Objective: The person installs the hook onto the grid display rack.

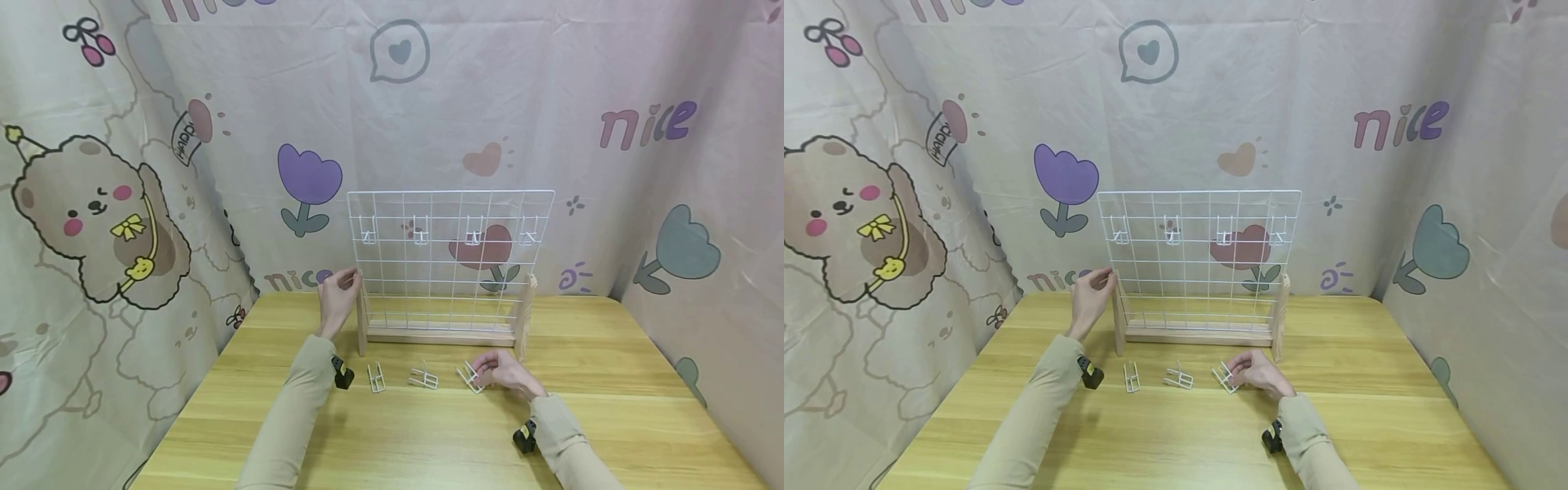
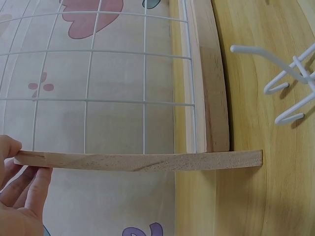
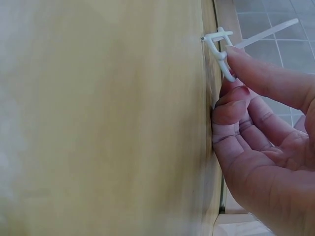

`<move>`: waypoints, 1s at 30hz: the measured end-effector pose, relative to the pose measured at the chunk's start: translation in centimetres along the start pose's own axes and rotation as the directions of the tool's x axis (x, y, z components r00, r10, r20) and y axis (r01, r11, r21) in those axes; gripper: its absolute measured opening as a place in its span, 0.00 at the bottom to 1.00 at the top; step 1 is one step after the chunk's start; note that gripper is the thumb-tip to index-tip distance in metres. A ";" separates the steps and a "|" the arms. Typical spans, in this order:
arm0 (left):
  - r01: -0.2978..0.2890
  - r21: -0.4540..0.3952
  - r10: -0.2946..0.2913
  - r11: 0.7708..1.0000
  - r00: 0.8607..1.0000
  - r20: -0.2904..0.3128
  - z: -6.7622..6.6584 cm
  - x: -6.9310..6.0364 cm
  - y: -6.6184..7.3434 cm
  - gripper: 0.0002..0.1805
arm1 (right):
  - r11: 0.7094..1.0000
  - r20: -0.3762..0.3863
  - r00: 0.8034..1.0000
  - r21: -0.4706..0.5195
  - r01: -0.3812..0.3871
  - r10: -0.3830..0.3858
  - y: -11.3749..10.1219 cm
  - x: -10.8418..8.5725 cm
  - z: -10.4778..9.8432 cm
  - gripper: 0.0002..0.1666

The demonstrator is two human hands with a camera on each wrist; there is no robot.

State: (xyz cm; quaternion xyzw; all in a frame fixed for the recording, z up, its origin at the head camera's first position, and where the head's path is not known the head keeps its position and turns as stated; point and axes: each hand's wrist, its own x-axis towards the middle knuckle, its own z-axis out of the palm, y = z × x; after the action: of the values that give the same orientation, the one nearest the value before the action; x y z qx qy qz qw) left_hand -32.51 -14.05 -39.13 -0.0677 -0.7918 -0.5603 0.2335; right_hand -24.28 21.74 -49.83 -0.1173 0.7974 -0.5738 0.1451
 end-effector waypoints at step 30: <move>-0.022 0.001 0.022 1.000 1.000 -0.004 -0.1 -0.1 -0.1 0.17 | 1.000 0.028 1.000 0.007 -0.001 0.001 0.2 0.2 -0.2 0.16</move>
State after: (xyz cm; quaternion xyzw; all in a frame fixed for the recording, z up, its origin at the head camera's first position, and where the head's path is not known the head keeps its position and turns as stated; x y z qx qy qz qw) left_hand -32.48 -14.14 -39.24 -0.0751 -0.7908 -0.5575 0.2414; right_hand -24.54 21.88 -49.94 -0.1244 0.7935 -0.5747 0.1568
